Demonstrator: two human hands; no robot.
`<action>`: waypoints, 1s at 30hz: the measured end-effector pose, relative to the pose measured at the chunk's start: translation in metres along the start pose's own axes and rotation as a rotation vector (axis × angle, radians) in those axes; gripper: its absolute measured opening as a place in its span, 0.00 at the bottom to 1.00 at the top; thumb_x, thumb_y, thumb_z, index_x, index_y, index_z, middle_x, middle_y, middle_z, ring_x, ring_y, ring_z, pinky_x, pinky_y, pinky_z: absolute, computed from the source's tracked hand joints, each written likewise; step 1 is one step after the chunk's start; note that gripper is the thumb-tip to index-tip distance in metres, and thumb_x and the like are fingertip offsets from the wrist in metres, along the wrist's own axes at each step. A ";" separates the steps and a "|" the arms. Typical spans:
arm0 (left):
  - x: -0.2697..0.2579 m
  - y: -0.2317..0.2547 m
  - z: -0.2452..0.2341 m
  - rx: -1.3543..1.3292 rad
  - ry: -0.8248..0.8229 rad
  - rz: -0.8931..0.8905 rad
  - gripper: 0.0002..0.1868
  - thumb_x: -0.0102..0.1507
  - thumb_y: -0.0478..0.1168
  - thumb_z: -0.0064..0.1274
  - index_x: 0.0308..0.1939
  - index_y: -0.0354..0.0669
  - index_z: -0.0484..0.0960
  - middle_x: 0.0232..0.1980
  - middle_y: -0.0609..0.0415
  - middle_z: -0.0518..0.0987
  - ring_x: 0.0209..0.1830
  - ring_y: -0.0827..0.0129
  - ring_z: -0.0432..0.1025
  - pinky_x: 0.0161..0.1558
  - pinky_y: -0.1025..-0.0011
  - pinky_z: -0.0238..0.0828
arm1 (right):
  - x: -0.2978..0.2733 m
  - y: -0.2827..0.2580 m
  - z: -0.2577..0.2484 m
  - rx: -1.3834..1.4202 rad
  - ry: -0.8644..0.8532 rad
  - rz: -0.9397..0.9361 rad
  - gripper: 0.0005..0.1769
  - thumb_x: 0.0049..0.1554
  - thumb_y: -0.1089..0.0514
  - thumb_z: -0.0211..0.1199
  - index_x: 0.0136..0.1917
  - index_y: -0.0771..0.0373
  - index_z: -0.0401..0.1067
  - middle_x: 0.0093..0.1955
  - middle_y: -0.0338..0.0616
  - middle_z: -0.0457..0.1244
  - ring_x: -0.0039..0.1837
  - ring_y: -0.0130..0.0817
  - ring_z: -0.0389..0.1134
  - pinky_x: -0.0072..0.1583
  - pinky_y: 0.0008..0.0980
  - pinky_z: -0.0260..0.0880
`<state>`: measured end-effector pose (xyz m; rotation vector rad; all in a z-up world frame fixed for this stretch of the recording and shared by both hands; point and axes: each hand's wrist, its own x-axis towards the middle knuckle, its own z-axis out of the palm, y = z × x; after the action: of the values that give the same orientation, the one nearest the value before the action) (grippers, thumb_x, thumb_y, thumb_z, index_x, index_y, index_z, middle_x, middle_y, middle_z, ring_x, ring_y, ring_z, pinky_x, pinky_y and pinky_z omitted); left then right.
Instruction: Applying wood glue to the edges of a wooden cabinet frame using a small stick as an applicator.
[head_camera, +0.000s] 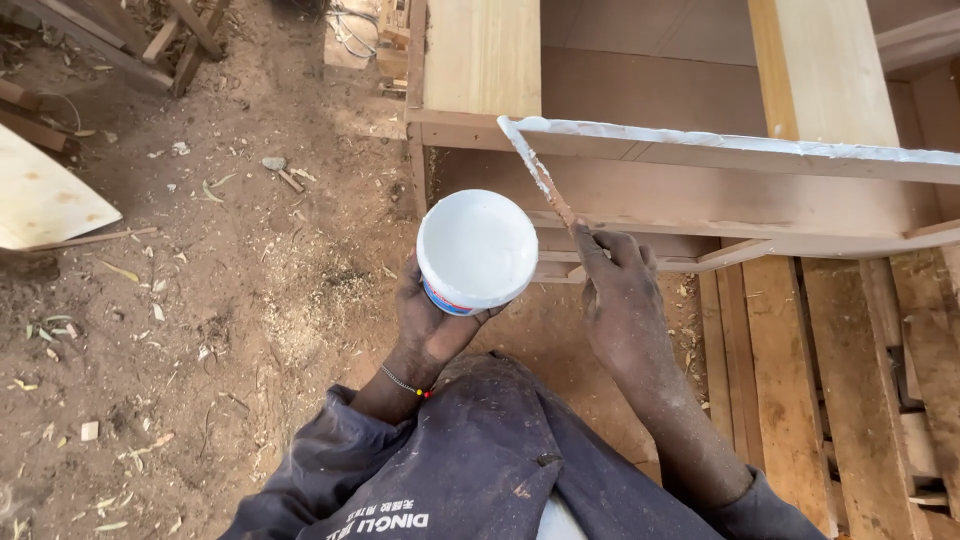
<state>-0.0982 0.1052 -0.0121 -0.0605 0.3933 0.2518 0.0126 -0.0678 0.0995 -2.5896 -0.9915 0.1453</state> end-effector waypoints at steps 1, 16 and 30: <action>-0.003 0.001 0.005 -0.004 0.004 0.005 0.33 0.59 0.67 0.51 0.62 0.56 0.79 0.59 0.46 0.80 0.56 0.42 0.76 0.52 0.39 0.75 | 0.001 0.004 0.003 0.000 -0.006 -0.004 0.35 0.59 0.69 0.52 0.78 0.52 0.64 0.61 0.50 0.61 0.63 0.50 0.62 0.59 0.48 0.73; -0.019 0.008 0.032 -0.005 0.058 0.035 0.31 0.62 0.67 0.47 0.60 0.53 0.78 0.54 0.47 0.82 0.53 0.48 0.78 0.50 0.42 0.78 | 0.008 -0.011 -0.004 0.120 -0.023 -0.036 0.35 0.57 0.71 0.55 0.75 0.50 0.68 0.59 0.50 0.63 0.63 0.47 0.63 0.55 0.45 0.75; -0.024 0.010 0.034 -0.016 0.106 0.033 0.30 0.62 0.64 0.48 0.60 0.52 0.77 0.52 0.49 0.81 0.54 0.47 0.78 0.53 0.43 0.78 | -0.005 -0.022 -0.042 0.932 -0.164 0.308 0.31 0.61 0.62 0.54 0.77 0.50 0.63 0.52 0.51 0.63 0.39 0.30 0.64 0.30 0.24 0.71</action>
<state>-0.1098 0.1124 0.0284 -0.0830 0.4981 0.2853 0.0043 -0.0687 0.1460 -1.8414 -0.3915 0.7179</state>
